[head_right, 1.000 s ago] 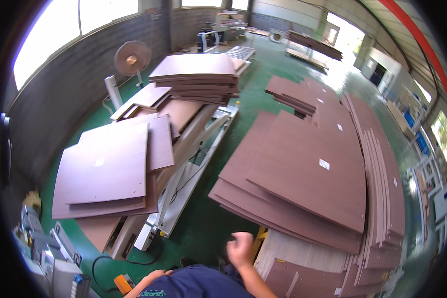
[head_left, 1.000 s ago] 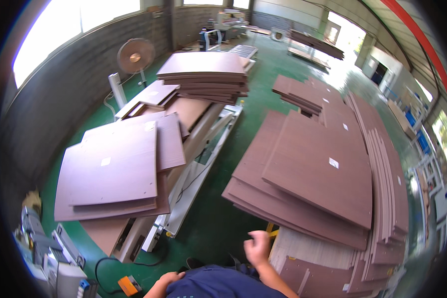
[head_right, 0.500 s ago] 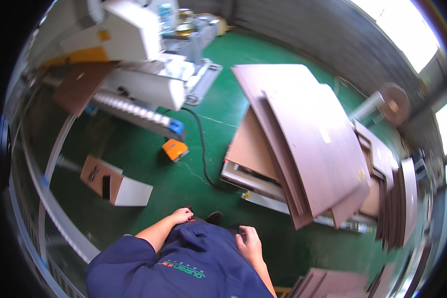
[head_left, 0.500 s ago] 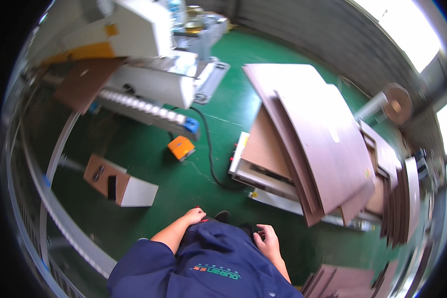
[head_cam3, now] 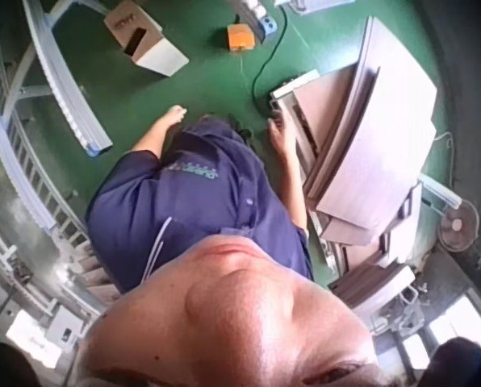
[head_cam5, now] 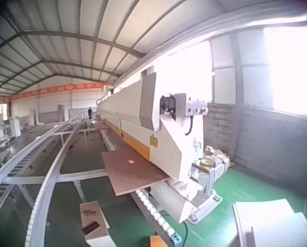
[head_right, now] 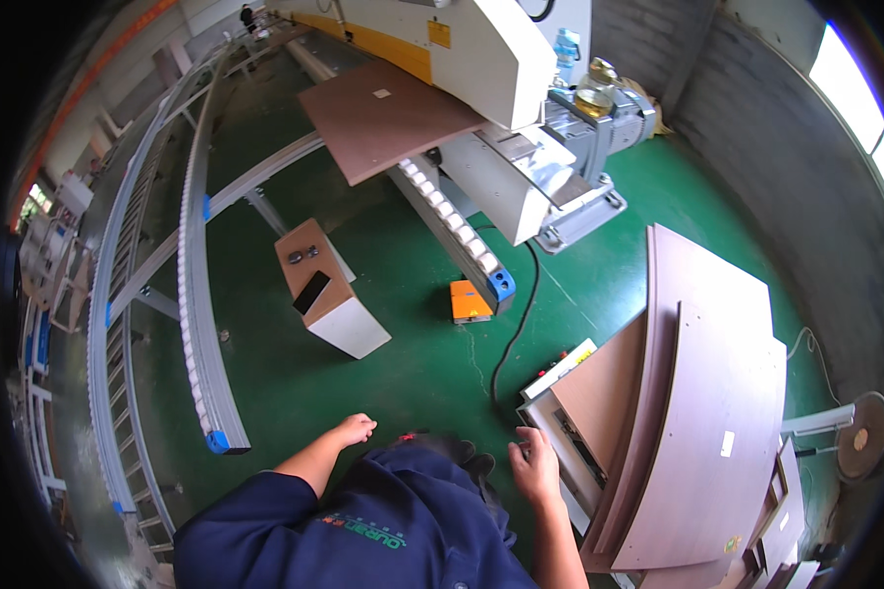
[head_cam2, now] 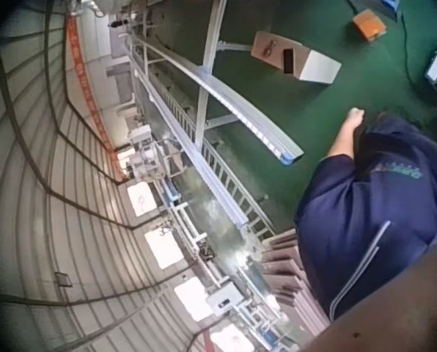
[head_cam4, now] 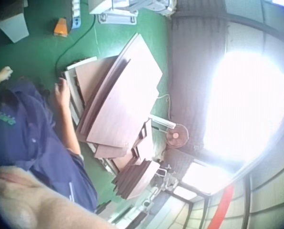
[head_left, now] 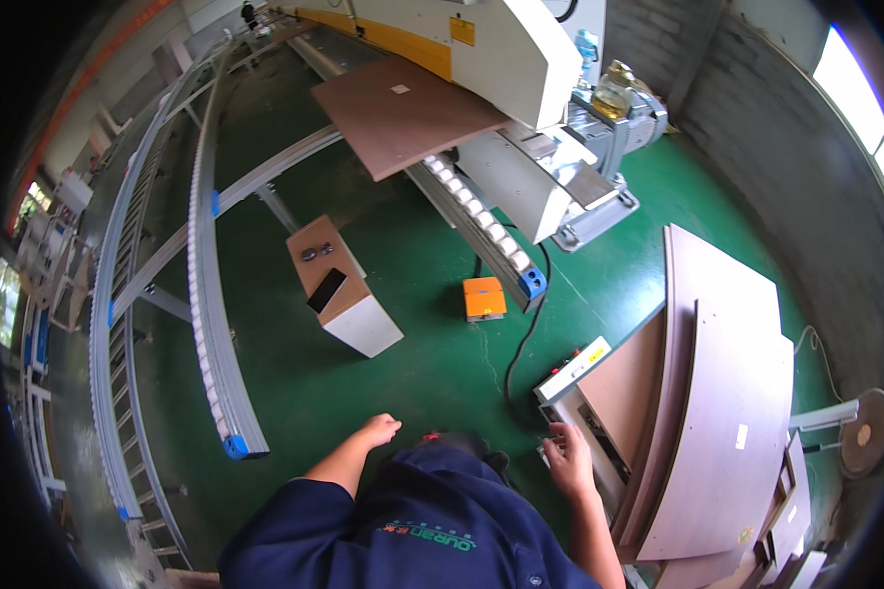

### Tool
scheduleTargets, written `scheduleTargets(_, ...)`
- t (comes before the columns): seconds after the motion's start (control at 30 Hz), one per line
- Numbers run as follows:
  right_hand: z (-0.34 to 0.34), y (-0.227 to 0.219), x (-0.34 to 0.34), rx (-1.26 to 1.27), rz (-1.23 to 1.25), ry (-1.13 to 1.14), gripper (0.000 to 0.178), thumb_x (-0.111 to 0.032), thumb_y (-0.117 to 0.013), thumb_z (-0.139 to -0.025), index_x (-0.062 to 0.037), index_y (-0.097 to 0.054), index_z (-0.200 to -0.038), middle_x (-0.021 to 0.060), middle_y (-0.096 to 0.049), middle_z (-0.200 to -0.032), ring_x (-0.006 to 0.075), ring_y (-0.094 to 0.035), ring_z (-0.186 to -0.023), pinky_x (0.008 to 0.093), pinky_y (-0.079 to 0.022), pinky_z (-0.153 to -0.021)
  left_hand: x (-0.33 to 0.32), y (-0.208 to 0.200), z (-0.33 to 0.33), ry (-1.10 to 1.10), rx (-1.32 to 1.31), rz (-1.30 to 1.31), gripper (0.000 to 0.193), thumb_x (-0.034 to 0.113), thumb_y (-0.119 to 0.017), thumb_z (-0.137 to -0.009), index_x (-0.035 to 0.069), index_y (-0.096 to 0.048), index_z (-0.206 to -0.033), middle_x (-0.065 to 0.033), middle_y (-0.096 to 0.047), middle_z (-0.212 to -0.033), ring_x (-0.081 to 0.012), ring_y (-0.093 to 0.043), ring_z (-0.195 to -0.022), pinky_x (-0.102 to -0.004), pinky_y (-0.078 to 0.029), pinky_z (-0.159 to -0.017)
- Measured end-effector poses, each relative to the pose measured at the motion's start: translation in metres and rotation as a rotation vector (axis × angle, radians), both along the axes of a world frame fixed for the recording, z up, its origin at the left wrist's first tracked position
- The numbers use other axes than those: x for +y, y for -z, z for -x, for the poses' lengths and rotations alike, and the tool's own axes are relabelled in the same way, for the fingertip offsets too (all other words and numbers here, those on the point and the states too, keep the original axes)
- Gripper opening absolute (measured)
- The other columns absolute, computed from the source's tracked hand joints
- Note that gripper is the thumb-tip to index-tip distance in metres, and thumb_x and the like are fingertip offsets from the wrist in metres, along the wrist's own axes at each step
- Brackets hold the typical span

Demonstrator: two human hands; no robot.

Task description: The person repeatedly retrieves wooden panels from a machine and stacks them onto piles of boards by hand.

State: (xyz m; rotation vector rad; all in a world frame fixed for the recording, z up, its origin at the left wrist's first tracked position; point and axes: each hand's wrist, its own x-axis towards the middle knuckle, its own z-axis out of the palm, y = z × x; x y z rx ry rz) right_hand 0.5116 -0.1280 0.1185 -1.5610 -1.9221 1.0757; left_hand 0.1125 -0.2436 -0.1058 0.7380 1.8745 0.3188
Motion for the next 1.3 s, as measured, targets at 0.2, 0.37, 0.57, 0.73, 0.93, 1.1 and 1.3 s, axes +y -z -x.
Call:
scheduleTargets(0.2, 0.023, 0.013, 0.018, 0.15, 0.132, -0.048, 0.031, -0.012, -0.064, -0.082, 0.0004, -0.059, -0.11, 0.0142, -0.061, -0.101, 0.0219, -0.063, -0.082, 0.0339, -0.051, -0.074, 0.084, -0.082, 0.028, -0.384, -0.258, -0.174, 0.039, 0.043, -0.049, -0.094, 0.008, -0.052, -0.111, -0.0076, -0.064, -0.095, -0.0183, -0.062, -0.075, -0.0333, -0.049, -0.067)
scheduleTargets(0.37, 0.054, 0.012, 0.033, 0.266, 0.343, 0.037, 0.03, -0.009, -0.063, -0.085, 0.0, -0.058, -0.114, 0.0075, -0.064, -0.097, 0.0137, -0.06, -0.085, 0.0278, -0.049, -0.077, 0.184, -0.114, 0.093, -0.787, -0.672, -0.53, 0.052, 0.049, -0.052, -0.09, 0.005, -0.045, -0.117, -0.0113, -0.065, -0.096, -0.022, -0.064, -0.078, -0.0371, -0.052, -0.069)
scheduleTargets(0.57, 0.105, 0.015, 0.085, 0.555, 0.357, 0.263, 0.029, -0.009, -0.059, -0.087, 0.0021, -0.056, -0.114, 0.011, -0.063, -0.096, 0.0157, -0.061, -0.081, 0.028, -0.049, -0.072, 0.308, -0.189, 0.106, -0.752, -0.868, -0.721, 0.055, 0.05, -0.057, -0.088, 0.006, -0.045, -0.119, -0.0128, -0.064, -0.098, -0.0232, -0.064, -0.082, -0.0379, -0.053, -0.072)
scheduleTargets(0.73, 0.164, 0.001, 0.12, 0.591, 0.333, 0.326, 0.031, -0.014, -0.052, -0.093, 0.0007, -0.051, -0.12, 0.0109, -0.061, -0.104, 0.0191, -0.062, -0.084, 0.0303, -0.05, -0.075, 0.343, -0.207, 0.083, -0.474, -0.914, -0.737, 0.034, 0.035, -0.058, -0.09, 0.009, -0.059, -0.112, -0.0059, -0.065, -0.106, -0.0161, -0.062, -0.092, -0.0345, -0.05, -0.082)
scheduleTargets(0.93, 0.192, -0.021, 0.134, 0.869, 0.461, 0.526, 0.041, -0.021, -0.051, -0.094, -0.0008, -0.043, -0.129, 0.0144, -0.058, -0.111, 0.0228, -0.063, -0.091, 0.0331, -0.051, -0.081, 0.313, -0.223, 0.069, -0.176, -0.877, -0.551, 0.044, 0.033, -0.058, -0.091, 0.0, -0.056, -0.12, -0.0071, -0.061, -0.116, -0.0155, -0.057, -0.104, -0.0305, -0.043, -0.094)
scheduleTargets(1.1, 0.179, -0.027, 0.145, 0.96, 0.401, 0.669, 0.041, -0.019, -0.049, -0.093, 0.0003, -0.042, -0.128, 0.0127, -0.06, -0.105, 0.0211, -0.063, -0.089, 0.0319, -0.051, -0.078, 0.323, -0.276, 0.095, 0.666, -0.585, -0.223, 0.034, 0.035, -0.054, -0.096, 0.002, -0.063, -0.098, -0.0063, -0.068, -0.087, -0.0127, -0.063, -0.081, -0.0277, -0.05, -0.075)
scheduleTargets(1.3, 0.168, -0.044, 0.133, 0.873, 0.325, 0.946, 0.024, -0.018, -0.052, -0.091, -0.0048, -0.053, -0.111, 0.0011, -0.06, -0.087, 0.0097, -0.055, -0.074, 0.0242, -0.044, -0.066, 0.448, -0.3, 0.176, 0.202, -0.319, -1.079, 0.017, 0.022, -0.056, -0.094, 0.005, -0.057, -0.095, -0.0042, -0.062, -0.087, -0.0138, -0.057, -0.08, -0.0264, -0.047, -0.075)
